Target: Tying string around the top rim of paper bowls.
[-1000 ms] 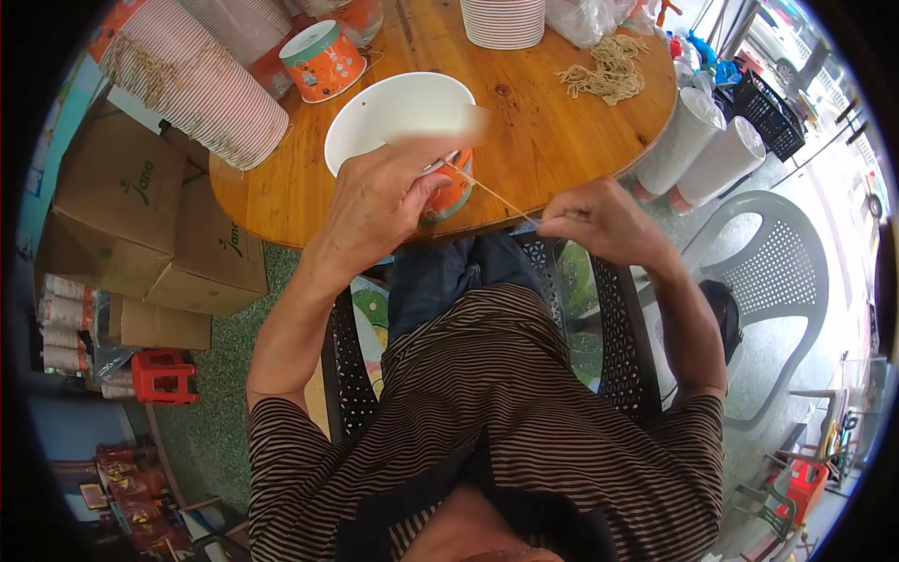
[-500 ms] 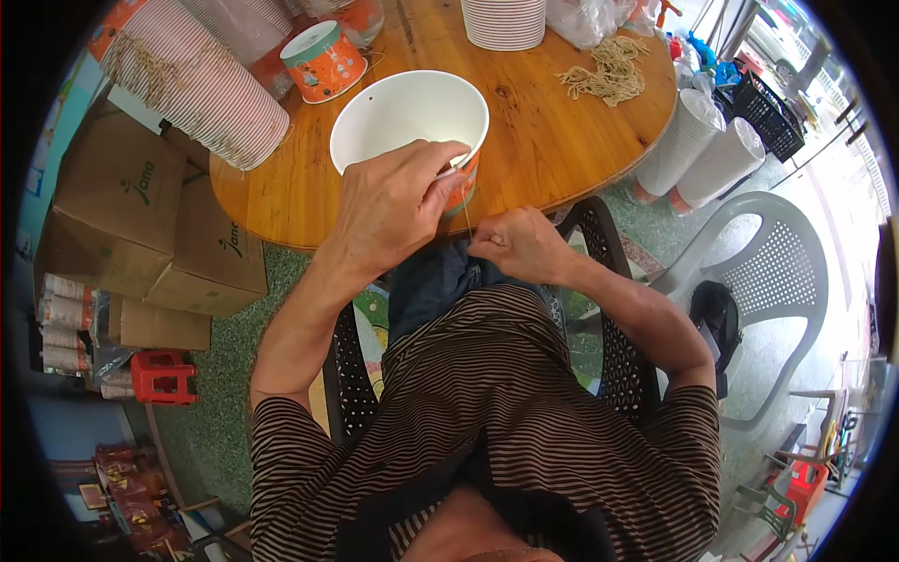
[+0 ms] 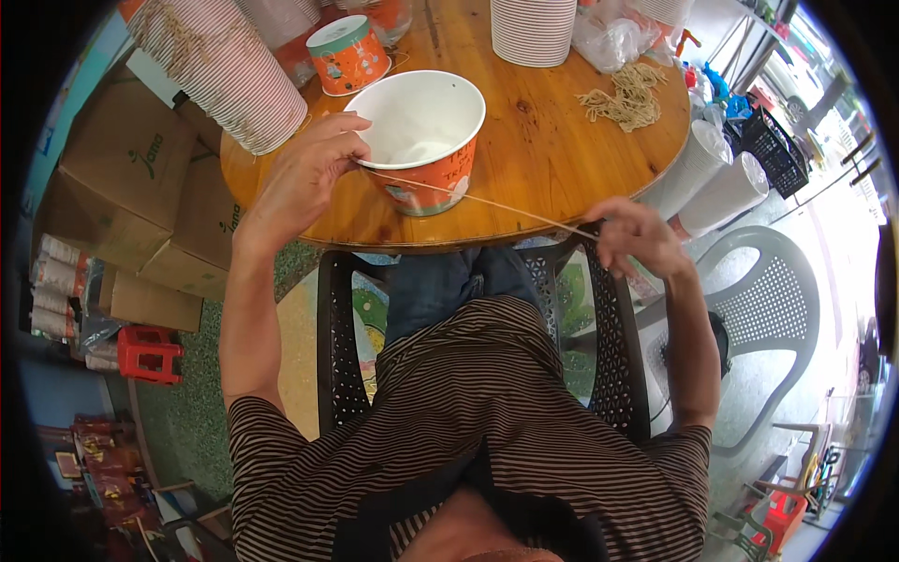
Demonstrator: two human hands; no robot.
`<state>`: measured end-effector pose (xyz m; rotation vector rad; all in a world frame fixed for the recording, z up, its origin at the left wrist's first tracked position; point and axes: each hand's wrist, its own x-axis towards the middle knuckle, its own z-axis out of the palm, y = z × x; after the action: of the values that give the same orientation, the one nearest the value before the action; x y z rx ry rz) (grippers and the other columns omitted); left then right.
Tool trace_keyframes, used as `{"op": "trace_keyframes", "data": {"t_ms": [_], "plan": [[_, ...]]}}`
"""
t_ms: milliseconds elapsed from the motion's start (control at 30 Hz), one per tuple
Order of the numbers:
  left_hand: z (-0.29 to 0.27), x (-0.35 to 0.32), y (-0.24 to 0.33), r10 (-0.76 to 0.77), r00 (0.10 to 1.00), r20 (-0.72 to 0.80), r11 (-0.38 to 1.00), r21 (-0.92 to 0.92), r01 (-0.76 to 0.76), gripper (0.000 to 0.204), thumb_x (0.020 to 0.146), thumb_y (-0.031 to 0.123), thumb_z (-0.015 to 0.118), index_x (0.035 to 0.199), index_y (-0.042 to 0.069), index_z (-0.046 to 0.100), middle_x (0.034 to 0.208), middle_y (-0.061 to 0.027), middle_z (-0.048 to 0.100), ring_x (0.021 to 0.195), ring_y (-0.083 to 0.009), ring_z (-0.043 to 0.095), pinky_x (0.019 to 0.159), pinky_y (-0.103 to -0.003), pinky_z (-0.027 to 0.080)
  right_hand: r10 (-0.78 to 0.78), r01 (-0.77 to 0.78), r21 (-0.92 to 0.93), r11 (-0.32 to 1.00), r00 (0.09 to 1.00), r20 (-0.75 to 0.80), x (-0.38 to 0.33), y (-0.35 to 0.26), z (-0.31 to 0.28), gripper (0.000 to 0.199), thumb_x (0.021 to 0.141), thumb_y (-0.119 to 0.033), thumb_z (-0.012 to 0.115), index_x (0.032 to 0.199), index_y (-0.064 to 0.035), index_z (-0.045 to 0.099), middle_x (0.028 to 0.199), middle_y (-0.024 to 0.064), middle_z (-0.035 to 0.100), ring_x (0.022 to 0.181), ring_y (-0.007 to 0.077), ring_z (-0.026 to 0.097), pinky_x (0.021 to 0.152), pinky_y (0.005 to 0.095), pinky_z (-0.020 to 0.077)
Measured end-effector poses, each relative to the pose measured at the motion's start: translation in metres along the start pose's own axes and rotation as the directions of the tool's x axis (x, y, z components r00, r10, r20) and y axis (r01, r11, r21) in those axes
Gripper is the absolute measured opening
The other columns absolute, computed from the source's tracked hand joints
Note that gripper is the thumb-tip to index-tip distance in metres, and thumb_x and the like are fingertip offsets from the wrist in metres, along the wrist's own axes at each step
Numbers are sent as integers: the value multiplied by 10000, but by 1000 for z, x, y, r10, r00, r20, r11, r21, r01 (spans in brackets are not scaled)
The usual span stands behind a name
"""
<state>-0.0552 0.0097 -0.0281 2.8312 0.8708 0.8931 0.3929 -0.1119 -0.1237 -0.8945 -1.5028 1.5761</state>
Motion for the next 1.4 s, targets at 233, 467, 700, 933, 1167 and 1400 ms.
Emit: {"op": "trace_keyframes", "data": {"t_ms": [233, 467, 700, 933, 1167, 1400], "plan": [[-6, -1, -25, -80, 987, 142, 993, -74, 91, 193, 920, -112, 618, 1039, 25, 682, 1402, -146, 641, 1109, -299, 696, 898, -360, 572, -559, 474, 492, 730, 829, 30, 5, -6, 7, 208, 1043, 8, 555, 1221, 84, 631, 1093, 304, 740, 447, 200, 652, 408, 273, 535], [7, 2, -30, 25, 985, -173, 983, 182, 7, 285, 894, -169, 533, 1072, -1, 678, 1382, -179, 636, 1120, -360, 682, 928, -393, 574, -608, 641, 313, 701, 766, -209, 34, -54, 66, 341, 1030, 50, 531, 1363, 84, 597, 1257, 302, 705, 510, 162, 688, 440, 230, 553], [66, -11, 83, 406, 812, -418, 911, 120, -394, 237, 826, -6, 650, 1055, 23, 702, 1024, -146, 713, 952, -345, 707, 827, -443, 596, -593, 668, 6, 744, 664, -456, 89, -92, 88, 301, 1095, -194, 588, 1258, 49, 660, 1142, 201, 770, 524, 88, 615, 465, 194, 443], [106, 52, 94, 202, 886, -418, 964, 245, -105, 368, 823, 7, 713, 1185, -13, 648, 1230, -169, 665, 1113, -396, 660, 916, -441, 566, -620, 677, 4, 736, 676, -398, 148, -136, 56, 349, 1126, -282, 539, 1301, 10, 615, 1357, 114, 666, 811, 47, 551, 705, 198, 502], [66, 34, 76, -50, 986, -158, 997, 44, 58, 384, 889, 4, 686, 1270, 42, 646, 1109, -150, 727, 992, -348, 711, 855, -431, 571, -427, 512, 57, 857, 768, -477, 162, -120, 30, 346, 1095, -244, 595, 1271, 49, 653, 1031, 39, 667, 783, 88, 620, 849, 266, 618], [22, 7, 32, -196, 980, 41, 959, -198, 200, 370, 917, -39, 658, 1267, 81, 678, 1071, -134, 752, 1007, -294, 734, 868, -398, 579, -322, 112, -400, 910, 798, -510, 143, -52, 2, 323, 1071, -275, 596, 1076, -3, 771, 767, -34, 602, 672, 68, 545, 647, 239, 498]]}}
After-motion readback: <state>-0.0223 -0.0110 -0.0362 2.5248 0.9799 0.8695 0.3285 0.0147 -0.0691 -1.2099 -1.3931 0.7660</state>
